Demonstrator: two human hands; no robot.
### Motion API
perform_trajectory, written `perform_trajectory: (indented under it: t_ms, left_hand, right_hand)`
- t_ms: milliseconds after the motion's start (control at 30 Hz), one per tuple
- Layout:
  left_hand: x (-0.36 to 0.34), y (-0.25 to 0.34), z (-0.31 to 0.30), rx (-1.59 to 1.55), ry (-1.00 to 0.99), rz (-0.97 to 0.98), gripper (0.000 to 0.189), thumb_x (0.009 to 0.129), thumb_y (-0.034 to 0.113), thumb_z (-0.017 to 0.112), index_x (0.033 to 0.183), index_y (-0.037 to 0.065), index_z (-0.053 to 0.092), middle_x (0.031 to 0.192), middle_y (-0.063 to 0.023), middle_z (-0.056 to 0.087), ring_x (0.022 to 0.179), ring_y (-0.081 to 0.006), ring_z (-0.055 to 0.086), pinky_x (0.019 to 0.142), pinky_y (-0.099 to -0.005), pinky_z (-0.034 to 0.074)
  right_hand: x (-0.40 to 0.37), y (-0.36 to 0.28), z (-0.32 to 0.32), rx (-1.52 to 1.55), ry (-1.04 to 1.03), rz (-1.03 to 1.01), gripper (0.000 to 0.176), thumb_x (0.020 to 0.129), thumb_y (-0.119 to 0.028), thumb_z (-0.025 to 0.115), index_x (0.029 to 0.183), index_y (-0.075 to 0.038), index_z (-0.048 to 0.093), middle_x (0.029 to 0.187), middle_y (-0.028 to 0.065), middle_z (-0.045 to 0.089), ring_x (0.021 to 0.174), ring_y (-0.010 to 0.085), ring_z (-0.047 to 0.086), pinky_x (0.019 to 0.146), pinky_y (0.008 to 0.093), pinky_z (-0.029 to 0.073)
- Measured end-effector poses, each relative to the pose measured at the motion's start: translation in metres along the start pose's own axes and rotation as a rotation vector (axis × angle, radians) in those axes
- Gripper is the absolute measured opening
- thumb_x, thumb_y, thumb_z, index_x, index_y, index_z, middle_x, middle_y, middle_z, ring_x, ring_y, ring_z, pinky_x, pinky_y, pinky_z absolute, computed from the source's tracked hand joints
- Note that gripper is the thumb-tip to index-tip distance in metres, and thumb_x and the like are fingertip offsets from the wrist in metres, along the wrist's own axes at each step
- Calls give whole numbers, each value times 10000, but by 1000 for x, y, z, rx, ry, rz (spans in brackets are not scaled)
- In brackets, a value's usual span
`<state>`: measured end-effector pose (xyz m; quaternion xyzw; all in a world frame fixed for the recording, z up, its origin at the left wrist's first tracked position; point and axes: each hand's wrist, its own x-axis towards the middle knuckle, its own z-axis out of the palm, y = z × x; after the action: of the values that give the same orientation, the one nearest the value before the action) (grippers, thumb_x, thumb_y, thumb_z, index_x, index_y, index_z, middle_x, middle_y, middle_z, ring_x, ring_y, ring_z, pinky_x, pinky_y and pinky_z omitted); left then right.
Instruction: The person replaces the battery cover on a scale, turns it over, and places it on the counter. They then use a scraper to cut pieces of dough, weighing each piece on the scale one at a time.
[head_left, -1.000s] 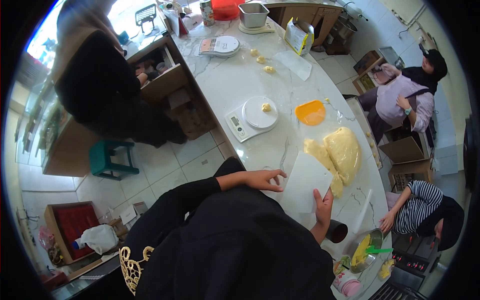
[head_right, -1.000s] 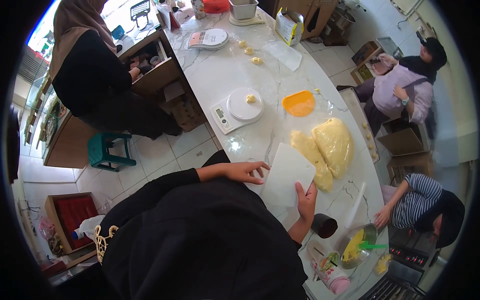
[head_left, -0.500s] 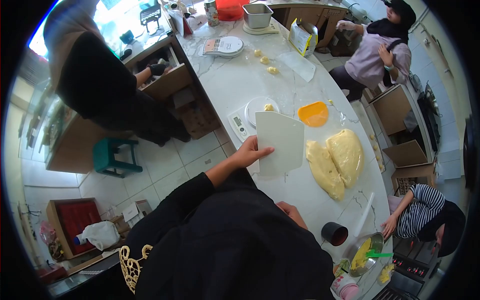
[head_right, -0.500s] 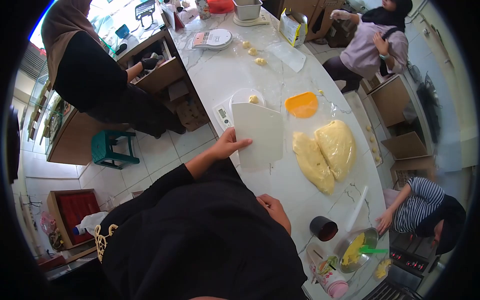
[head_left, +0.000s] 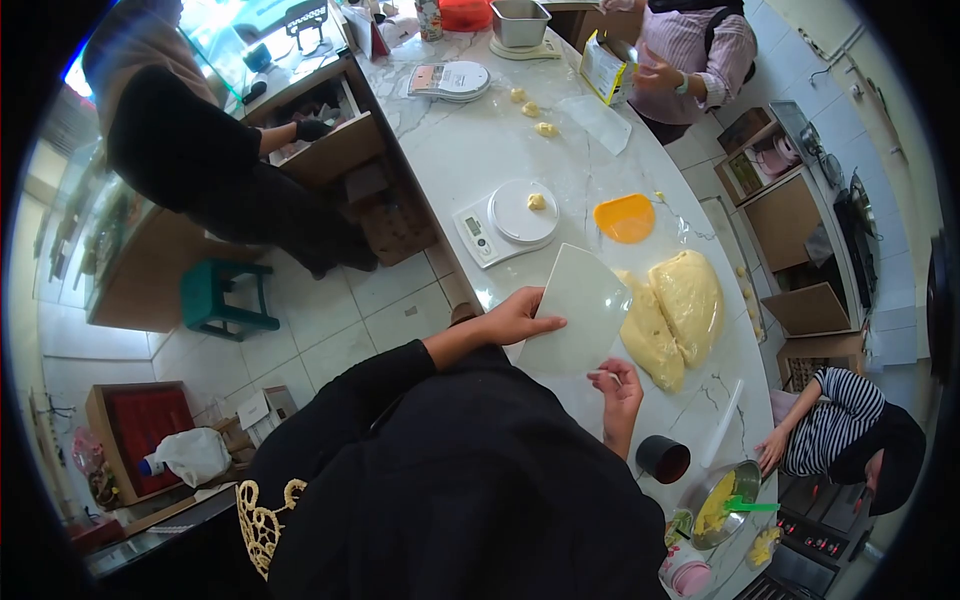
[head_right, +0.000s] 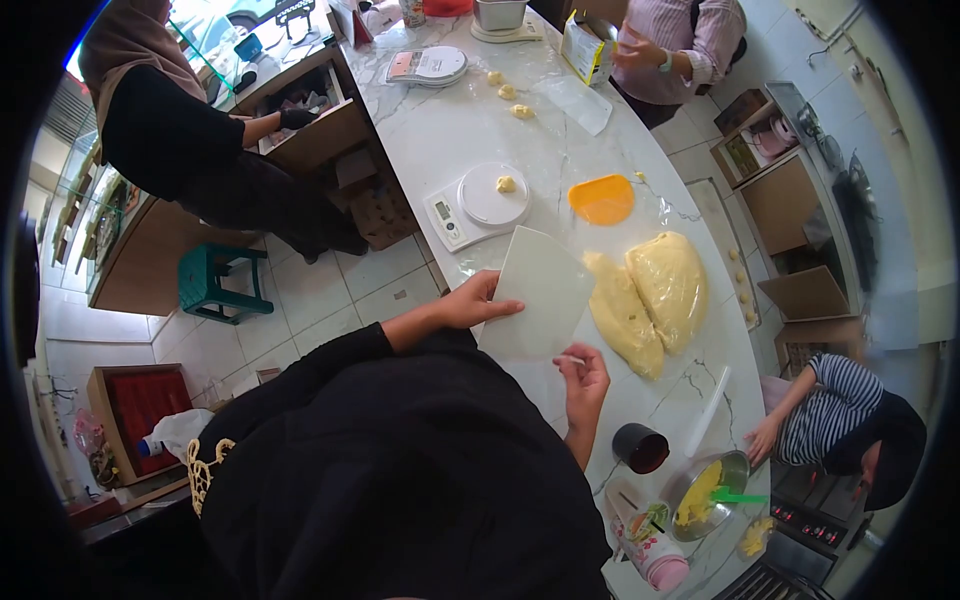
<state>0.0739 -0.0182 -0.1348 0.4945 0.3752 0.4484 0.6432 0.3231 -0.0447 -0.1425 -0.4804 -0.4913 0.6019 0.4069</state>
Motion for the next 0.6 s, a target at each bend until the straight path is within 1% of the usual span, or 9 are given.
perform_trajectory:
  t_ms: [33,100,133,200,367,433,467,533,600]
  left_hand:
    - [1,0,2,4,-31,-8,318,884,144,606,1142,-26,535,1030,-47,625,925,-85,557,813,-266,467]
    - [3,3,5,66,-97,-64,325,881,154,611,1141,-26,536,1026,-45,624,917,-84,555,811,-268,465]
    - [6,5,8,127,-160,-116,333,878,163,616,1141,-26,538,1021,-44,624,909,-83,553,808,-270,463]
    - [14,-4,16,119,-214,-89,338,875,177,621,1133,-28,543,1010,-45,627,909,-87,550,805,-276,462]
    - [35,-7,30,196,-346,-15,351,888,190,605,1158,-21,529,1030,-58,613,889,-101,539,809,-300,453]
    - [51,-11,27,108,-397,-238,413,866,184,616,1218,24,473,1103,-102,564,918,-152,560,817,-325,457]
    - [58,-13,25,112,-410,-242,413,866,184,616,1218,24,473,1103,-102,564,918,-152,560,817,-325,457]
    - [71,-12,25,824,-223,51,559,795,176,660,1281,98,395,1200,-148,463,991,-251,552,831,-358,454]
    - [94,-23,21,1043,-135,349,672,715,174,697,1295,152,359,1243,-175,393,1058,-324,502,829,-381,452]
  right_hand:
    - [3,-7,3,1,2,0,278,857,-205,630,1028,4,563,988,75,616,866,190,616,785,308,470]
    - [5,-21,9,501,-48,51,368,843,-131,647,1155,12,515,1023,78,615,917,163,605,827,283,460]
    - [5,-19,11,502,-40,46,368,843,-131,647,1155,12,515,1023,78,615,917,163,605,827,283,460]
    - [8,-11,12,557,-8,19,384,845,-116,651,1183,10,521,1072,93,616,978,166,586,848,294,457]
    - [8,8,1,390,192,-40,340,854,-105,639,1153,25,547,1074,90,619,958,154,583,844,295,455]
    - [4,8,-6,367,257,-75,318,855,-99,636,1137,28,562,1057,85,625,941,144,581,835,290,455]
    - [3,7,-12,261,321,-125,302,856,-106,635,1115,36,572,1042,84,629,918,135,579,823,284,453]
    - [1,1,-26,161,419,-171,289,856,-112,635,1093,43,582,1028,82,633,896,127,577,812,279,451]
    - [-8,-7,-41,-114,445,-130,315,835,-143,660,1072,52,591,1007,76,638,865,122,575,798,271,448]
